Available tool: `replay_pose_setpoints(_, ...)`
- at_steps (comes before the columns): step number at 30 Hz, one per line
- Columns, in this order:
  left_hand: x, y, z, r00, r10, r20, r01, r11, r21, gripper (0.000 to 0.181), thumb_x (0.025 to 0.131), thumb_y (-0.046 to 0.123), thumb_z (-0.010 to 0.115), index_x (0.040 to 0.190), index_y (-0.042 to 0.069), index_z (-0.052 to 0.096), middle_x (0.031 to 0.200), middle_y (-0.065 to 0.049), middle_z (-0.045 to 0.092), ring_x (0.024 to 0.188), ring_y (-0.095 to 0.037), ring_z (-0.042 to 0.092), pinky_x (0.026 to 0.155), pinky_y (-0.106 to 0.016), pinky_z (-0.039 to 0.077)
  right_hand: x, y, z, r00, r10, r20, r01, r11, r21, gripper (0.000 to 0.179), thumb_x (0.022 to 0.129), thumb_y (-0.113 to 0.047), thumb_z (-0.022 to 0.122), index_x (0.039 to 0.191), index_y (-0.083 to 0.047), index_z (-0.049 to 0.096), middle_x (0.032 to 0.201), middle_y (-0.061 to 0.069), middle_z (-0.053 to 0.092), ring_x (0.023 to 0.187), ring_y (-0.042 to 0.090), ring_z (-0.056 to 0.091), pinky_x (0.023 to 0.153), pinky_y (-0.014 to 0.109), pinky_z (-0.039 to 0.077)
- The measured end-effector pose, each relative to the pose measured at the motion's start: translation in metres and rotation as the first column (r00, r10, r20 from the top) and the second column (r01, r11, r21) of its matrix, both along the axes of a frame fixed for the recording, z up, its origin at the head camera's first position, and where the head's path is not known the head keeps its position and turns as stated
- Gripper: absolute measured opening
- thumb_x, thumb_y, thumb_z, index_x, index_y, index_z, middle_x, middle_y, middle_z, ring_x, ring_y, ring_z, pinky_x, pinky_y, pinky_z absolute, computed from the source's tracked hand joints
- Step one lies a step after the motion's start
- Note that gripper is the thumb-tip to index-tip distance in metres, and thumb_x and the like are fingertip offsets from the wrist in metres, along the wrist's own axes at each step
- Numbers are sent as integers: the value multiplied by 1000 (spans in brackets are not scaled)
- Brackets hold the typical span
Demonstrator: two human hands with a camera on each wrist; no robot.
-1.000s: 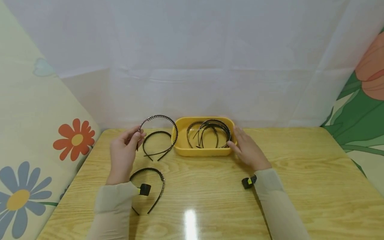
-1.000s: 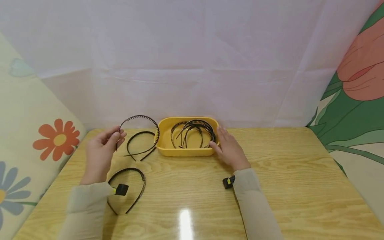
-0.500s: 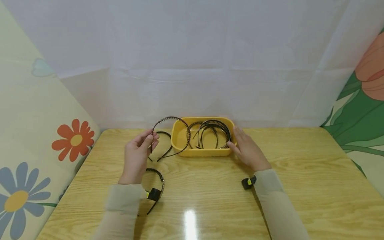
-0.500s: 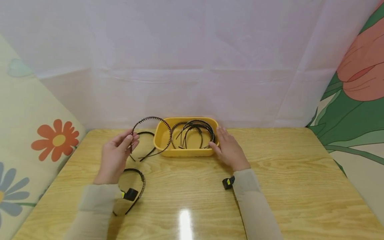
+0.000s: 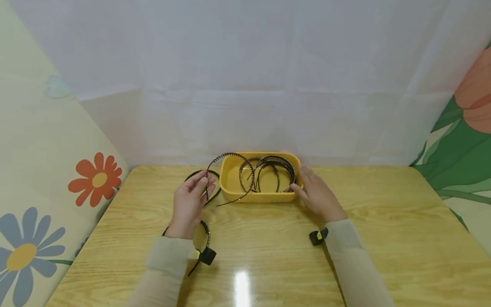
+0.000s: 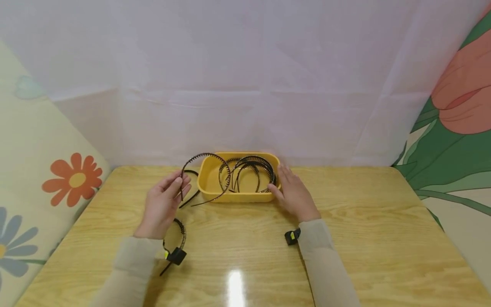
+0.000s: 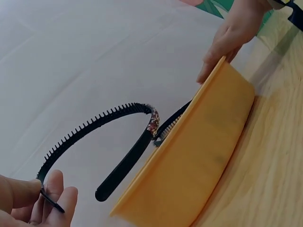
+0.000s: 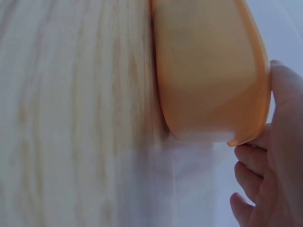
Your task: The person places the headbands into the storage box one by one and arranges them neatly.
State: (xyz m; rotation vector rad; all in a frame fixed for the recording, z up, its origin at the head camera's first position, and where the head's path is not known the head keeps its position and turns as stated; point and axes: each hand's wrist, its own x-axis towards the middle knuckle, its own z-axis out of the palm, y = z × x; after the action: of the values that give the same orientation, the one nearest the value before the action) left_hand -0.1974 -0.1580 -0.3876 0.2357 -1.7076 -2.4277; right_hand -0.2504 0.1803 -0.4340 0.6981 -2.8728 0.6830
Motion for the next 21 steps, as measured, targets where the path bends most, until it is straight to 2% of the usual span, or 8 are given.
replay_pose_setpoints(5,-3,8,-5,1000,-8,18,8,999,41,39,108,4,44,146,-6,45,117,-4,64,103,-7,67,97,-22,54,-1,-2,0,1000,3,18,-3,1000,-5,75,110,-48,34,161,1,11,167,21,15,154,37,14,124,54,16)
replay_pose_setpoints(11,-17,18,-6,1000,-2,26,1,998,66,43,109,5,42,151,-3,40,139,-17,51,116,-13,62,102,-23,51,-2,-1,-1,1000,6,15,-6,1000,-6,75,110,-48,36,161,2,12,167,22,14,154,39,15,124,54,16)
replay_pose_setpoints(16,-29,28,-3,1000,6,16,-8,994,112,43,109,5,42,151,-5,40,144,-23,45,127,-24,56,107,-29,48,-2,-1,-2,1000,0,18,0,1000,-6,75,109,-48,36,161,2,11,167,21,14,154,39,15,125,53,16)
replay_pose_setpoints(21,-38,38,-1,1000,11,-21,-8,995,101,41,109,4,42,148,-7,41,142,-26,44,133,-34,51,109,-33,48,-2,-1,-2,1000,0,19,0,1000,-13,75,109,-48,36,161,2,12,167,21,14,153,39,15,124,54,17)
